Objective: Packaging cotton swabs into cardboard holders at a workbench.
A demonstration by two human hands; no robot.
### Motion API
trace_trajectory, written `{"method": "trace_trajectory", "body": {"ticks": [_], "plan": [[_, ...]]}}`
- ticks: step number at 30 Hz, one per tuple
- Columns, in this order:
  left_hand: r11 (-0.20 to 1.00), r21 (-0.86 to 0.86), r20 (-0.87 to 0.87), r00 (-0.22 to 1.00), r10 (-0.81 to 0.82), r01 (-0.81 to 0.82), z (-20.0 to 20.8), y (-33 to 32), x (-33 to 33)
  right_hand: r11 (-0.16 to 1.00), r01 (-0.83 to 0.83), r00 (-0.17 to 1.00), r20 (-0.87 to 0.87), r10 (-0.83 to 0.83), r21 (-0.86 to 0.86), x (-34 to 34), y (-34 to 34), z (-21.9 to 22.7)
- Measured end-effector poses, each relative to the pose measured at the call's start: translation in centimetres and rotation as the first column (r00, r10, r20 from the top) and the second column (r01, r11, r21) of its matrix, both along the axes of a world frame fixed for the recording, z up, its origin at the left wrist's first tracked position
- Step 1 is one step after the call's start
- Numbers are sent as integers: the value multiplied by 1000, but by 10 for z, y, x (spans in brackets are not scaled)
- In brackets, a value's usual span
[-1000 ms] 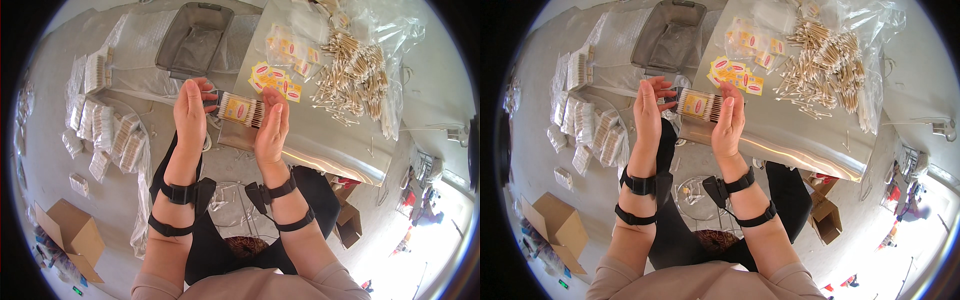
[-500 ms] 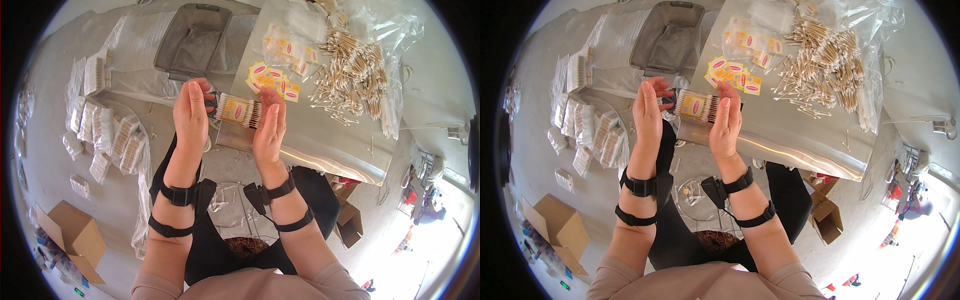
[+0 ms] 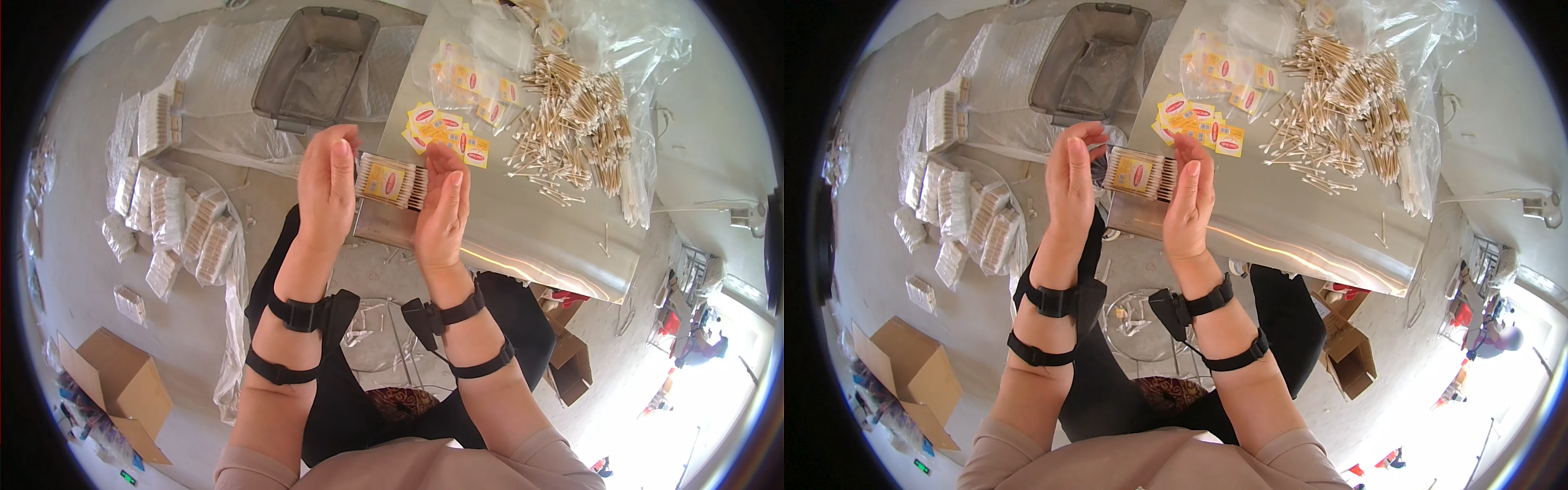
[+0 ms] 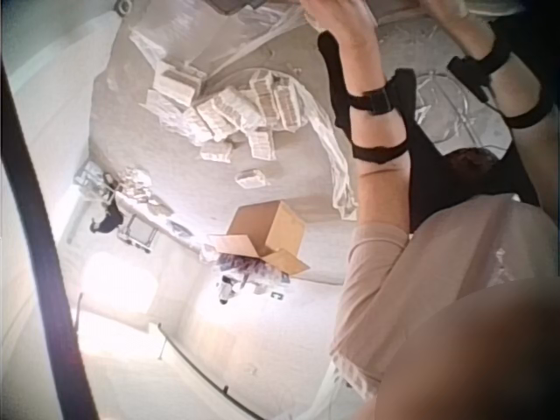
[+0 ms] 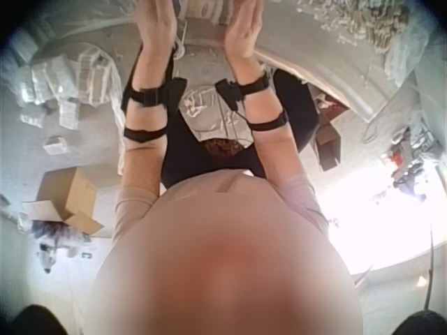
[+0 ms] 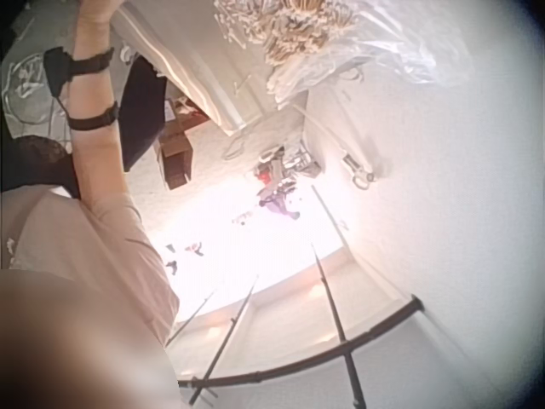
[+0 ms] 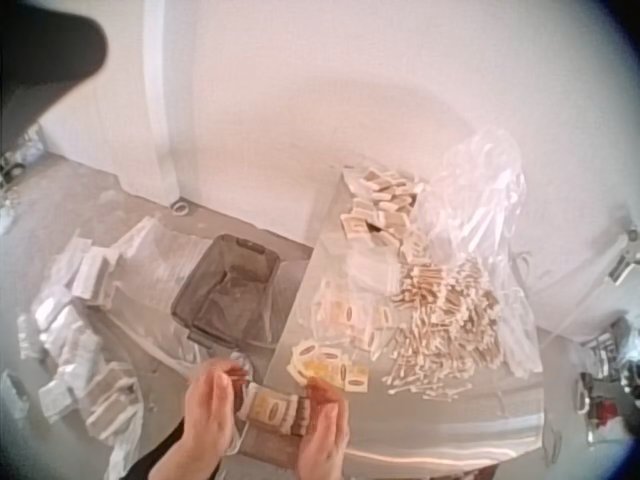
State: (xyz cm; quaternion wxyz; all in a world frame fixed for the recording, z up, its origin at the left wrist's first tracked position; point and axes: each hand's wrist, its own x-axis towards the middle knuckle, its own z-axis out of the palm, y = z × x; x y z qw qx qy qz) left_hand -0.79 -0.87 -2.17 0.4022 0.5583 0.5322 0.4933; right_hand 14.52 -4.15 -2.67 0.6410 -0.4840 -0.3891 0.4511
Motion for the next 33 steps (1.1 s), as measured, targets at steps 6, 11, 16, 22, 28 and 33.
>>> {"method": "trace_trajectory", "body": {"ticks": [6, 11, 16, 22, 28, 33], "plan": [[985, -18, 250, 954, -164, 174, -17, 4, 19, 999, 37, 999, -17, -37, 19, -3, 0, -2], [985, -35, 411, 901, -141, 170, -20, 4, 24, 999, 34, 999, -5, -34, 19, -5, 0, -2], [981, -118, 581, 812, -56, 152, -13, 7, 23, 998, 45, 999, -19, -45, 50, -13, 2, -4], [976, -155, 648, 761, -14, 150, -7, 9, 20, 989, 36, 999, 11, -38, 140, -20, 8, -15], [985, -102, 620, 783, -47, 139, -8, 9, 19, 1000, 12, 977, -213, -10, 11, 1, 0, -2], [982, -119, 600, 799, -45, 145, -10, 9, 22, 1000, -7, 990, -143, 11, 29, -14, 0, -3]]}}
